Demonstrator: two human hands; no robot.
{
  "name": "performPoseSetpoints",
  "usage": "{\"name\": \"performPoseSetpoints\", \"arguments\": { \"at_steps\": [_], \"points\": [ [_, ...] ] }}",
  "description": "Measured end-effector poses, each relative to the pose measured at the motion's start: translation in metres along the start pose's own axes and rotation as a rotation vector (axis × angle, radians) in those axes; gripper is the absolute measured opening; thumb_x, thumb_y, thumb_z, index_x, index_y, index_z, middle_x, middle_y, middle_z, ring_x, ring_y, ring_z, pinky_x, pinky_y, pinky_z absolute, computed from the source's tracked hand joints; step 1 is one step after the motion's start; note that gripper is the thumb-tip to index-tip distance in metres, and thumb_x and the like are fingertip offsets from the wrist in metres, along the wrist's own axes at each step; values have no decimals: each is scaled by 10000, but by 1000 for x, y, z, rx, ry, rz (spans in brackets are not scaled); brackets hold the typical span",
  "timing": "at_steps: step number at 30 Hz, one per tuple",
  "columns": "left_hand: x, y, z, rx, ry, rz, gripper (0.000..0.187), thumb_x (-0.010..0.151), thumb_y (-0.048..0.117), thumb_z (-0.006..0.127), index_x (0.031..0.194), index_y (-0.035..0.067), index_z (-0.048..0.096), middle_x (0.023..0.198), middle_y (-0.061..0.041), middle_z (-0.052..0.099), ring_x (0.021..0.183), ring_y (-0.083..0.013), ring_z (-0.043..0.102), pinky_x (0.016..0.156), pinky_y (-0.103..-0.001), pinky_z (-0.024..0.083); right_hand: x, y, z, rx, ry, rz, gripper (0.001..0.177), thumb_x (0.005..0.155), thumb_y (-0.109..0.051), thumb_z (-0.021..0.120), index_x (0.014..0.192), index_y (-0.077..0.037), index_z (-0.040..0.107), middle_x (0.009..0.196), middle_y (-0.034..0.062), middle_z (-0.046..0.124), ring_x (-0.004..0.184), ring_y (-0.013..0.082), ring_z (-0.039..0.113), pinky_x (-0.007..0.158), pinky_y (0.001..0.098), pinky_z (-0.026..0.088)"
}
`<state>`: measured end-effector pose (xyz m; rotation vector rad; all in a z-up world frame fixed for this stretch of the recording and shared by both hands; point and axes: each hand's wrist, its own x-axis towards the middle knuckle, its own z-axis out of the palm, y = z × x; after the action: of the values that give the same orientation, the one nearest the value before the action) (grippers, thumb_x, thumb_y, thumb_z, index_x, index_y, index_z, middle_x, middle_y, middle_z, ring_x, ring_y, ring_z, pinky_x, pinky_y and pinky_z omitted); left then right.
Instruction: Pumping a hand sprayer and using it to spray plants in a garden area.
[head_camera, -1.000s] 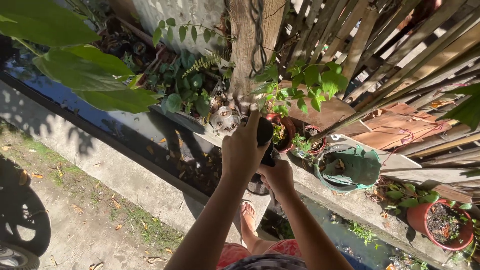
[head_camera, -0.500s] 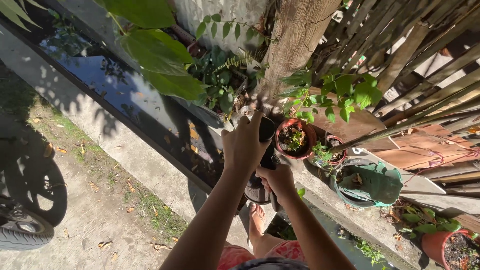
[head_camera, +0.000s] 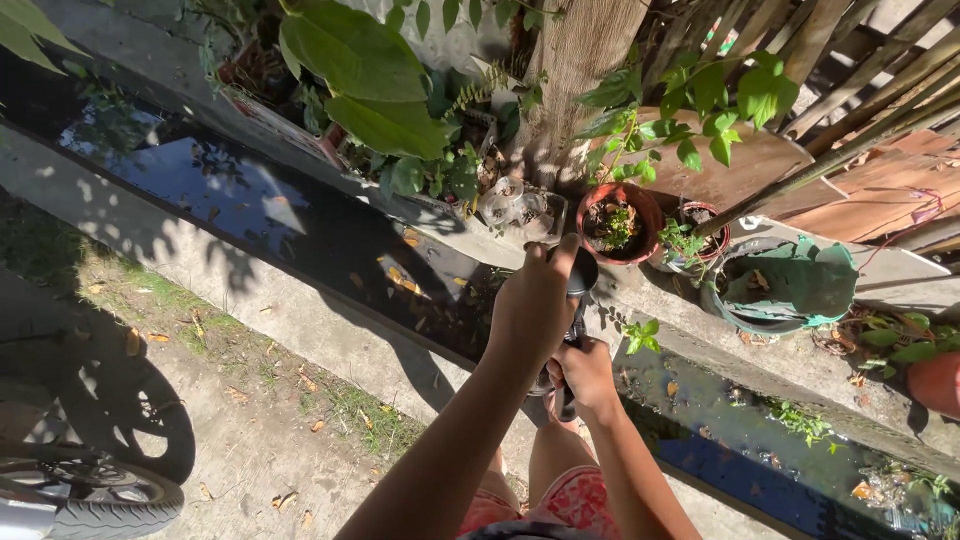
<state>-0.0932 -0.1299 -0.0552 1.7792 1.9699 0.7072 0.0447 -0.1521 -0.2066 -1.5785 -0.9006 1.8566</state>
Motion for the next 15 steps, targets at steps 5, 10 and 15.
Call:
{"name": "performPoseSetpoints", "arguments": {
  "at_steps": [5, 10, 15],
  "points": [
    [-14, 6, 2, 1, -28, 10, 667, 779, 131, 803, 1356, 103, 471, 1115, -245, 595, 866, -449, 693, 717, -491, 575, -15, 24, -9, 60, 12, -58, 135, 807, -50, 615, 675, -31, 596, 554, 35, 542, 441, 141, 472, 414, 322, 366],
    [-36, 0, 19, -69, 102, 31, 582, 806, 106, 800, 1309, 120, 507, 1085, -194, 618, 798, -434, 699, 641, -481, 580, -26, 21, -19, -43, 4, 33, 212, 845, -61, 666, 652, -15, 594, 541, 35, 525, 436, 139, 445, 433, 321, 342],
    [-42, -2, 11, -81, 169, 18, 573, 798, 123, 833, 1276, 126, 518, 1027, -193, 635, 788, -432, 700, 605, -486, 570, -24, 11, -23, -109, -58, -26, 285, 879, -109, 760, 667, 34, 635, 513, 45, 519, 417, 131, 417, 429, 308, 316]
  ]
}}
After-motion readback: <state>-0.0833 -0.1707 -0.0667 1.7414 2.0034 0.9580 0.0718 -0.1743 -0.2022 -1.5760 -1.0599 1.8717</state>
